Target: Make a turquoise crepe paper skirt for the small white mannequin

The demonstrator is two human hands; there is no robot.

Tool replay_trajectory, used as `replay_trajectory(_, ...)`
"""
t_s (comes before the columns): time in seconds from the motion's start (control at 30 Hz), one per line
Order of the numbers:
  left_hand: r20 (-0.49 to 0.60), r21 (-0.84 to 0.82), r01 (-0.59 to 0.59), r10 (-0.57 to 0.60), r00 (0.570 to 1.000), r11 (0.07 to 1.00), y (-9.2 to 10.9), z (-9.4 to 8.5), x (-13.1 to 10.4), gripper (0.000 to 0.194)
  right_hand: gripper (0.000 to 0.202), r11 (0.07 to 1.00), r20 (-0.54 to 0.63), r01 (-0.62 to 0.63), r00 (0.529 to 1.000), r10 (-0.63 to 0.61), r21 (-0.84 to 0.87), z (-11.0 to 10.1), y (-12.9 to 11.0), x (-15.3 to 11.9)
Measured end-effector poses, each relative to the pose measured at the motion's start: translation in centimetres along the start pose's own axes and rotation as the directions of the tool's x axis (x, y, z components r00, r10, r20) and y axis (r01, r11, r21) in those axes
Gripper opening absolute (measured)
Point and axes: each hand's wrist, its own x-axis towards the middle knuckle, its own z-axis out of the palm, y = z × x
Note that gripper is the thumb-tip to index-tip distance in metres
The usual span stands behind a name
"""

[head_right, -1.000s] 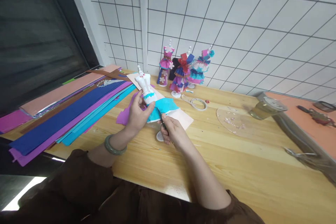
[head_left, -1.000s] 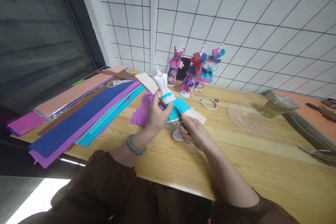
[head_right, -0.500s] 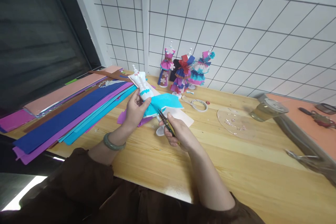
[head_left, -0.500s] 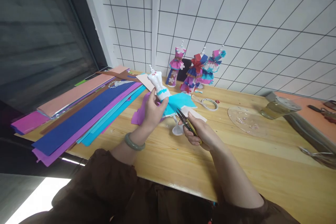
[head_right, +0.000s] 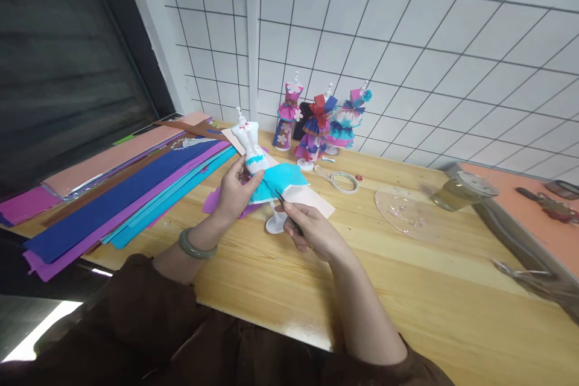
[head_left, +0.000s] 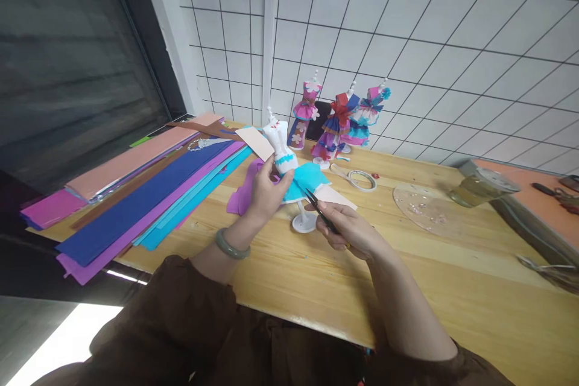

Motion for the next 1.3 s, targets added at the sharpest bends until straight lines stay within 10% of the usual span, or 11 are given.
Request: replay_trajectory(1.3, 0.086, -0.082, 0.027, -0.020, 0.996, 0.996, -0.4, 0.5, -0.3, 0.041, 0.048, 0.994, 0.252, 0.072, 0.964, -0.090, 0.079, -1.7, 1.9, 0.8)
